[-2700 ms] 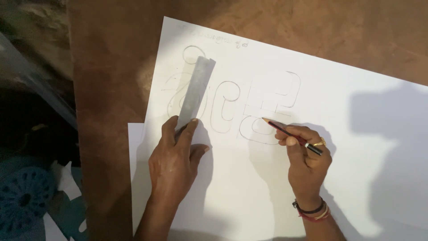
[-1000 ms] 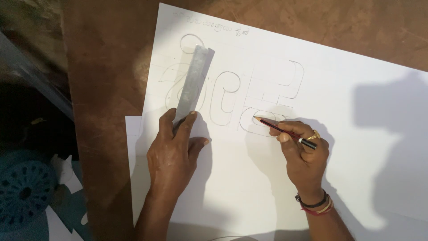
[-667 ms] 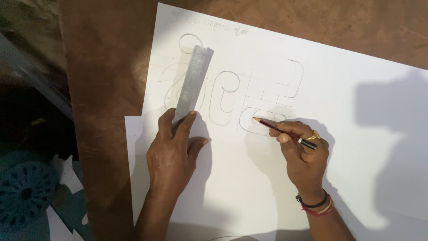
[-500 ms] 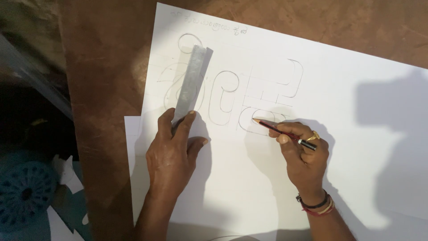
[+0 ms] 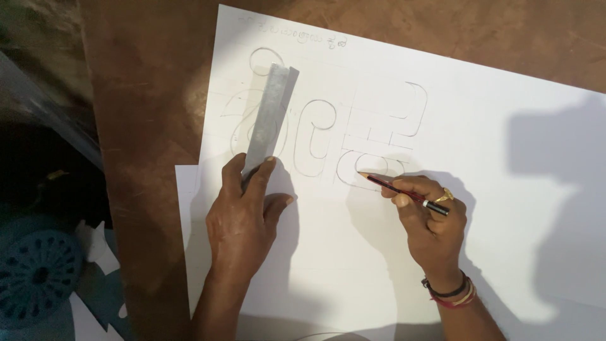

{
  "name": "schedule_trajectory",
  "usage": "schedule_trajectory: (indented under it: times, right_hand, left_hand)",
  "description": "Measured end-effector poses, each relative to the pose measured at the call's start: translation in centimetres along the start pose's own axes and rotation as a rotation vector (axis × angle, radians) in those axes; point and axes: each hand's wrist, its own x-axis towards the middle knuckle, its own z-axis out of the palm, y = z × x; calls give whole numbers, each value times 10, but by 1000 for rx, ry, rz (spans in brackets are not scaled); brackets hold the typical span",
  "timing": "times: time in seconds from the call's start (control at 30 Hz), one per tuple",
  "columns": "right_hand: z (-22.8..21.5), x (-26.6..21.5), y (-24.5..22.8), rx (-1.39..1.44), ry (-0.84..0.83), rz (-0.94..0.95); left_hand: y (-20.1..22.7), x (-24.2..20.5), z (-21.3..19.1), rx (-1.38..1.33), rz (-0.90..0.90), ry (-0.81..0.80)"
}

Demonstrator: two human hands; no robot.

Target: Drawing and outlining large characters on a sheet of white paper using a pencil and various rulers.

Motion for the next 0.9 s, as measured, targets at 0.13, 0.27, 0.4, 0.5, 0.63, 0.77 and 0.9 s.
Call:
schedule_trajectory:
  times: [0.13, 0.27, 0.4, 0.5, 0.63, 0.77, 0.9]
  right_hand:
    - [-2, -2, 1, 4, 5, -26]
    - [-2, 2, -4, 70, 26, -29]
    - [3, 7, -8, 101, 45, -5]
    - [5, 8, -6, 65, 32, 11]
    - [5, 8, -5, 32, 11, -12]
    - [5, 9, -5, 0, 5, -11]
    - [3, 8, -4, 9, -3, -18]
  left_hand:
    - [1, 1, -1, 3, -5, -1]
    - [2, 2, -3, 6, -29, -26]
    - [2, 1, -2, -5, -17, -11]
    - [2, 1, -3, -17, -21, -2]
    - [-1, 0, -1, -16, -9, -2]
    - [-1, 0, 0, 0, 0, -3]
    - [-1, -1, 1, -15, 9, 11]
